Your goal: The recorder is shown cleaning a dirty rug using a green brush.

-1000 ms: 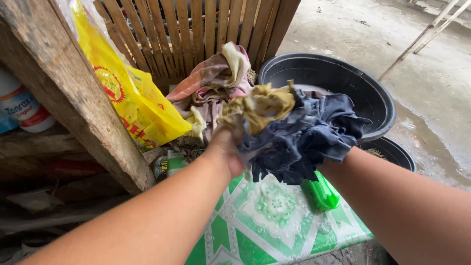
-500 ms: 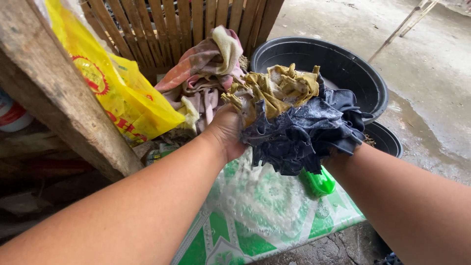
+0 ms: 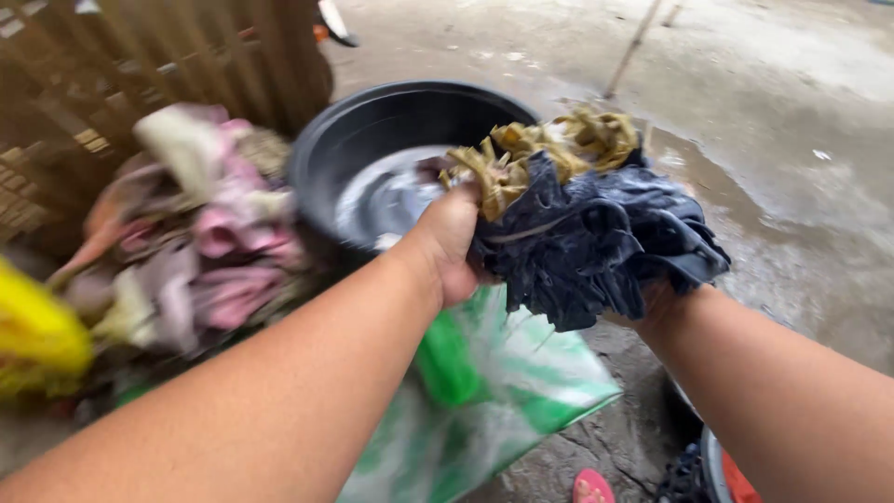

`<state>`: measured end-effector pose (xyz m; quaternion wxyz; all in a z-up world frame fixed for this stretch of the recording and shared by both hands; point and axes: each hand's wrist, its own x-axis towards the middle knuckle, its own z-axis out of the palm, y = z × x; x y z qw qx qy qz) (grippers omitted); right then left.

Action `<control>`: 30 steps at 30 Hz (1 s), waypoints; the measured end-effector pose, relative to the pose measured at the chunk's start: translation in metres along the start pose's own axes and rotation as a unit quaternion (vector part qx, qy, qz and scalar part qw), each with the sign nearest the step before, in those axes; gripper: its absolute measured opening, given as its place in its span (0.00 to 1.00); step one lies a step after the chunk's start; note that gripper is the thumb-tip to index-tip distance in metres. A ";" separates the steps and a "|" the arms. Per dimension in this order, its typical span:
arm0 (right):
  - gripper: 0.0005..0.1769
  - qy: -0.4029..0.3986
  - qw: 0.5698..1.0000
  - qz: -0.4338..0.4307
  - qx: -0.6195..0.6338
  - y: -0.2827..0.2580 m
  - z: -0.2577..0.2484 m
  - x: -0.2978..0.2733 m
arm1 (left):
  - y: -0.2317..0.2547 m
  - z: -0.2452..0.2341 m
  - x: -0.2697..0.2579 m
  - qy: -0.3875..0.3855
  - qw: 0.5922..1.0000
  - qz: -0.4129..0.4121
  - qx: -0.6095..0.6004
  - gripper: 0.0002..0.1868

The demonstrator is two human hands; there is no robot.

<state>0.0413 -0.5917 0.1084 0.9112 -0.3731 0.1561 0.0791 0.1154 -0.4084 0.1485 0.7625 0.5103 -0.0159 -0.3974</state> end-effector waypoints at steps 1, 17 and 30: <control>0.24 0.011 1.000 -0.009 0.011 -0.018 -0.027 -0.005 | -0.008 0.022 0.021 -0.011 1.000 -0.011 0.009 0.24; 0.29 0.086 0.982 0.060 0.158 -0.230 -0.310 0.006 | -0.083 0.233 0.273 -0.006 0.962 -0.230 -0.149 0.34; 0.45 0.237 0.962 -0.002 0.134 -0.313 -0.246 0.087 | -0.015 0.236 0.387 0.095 0.993 -0.042 -0.059 0.44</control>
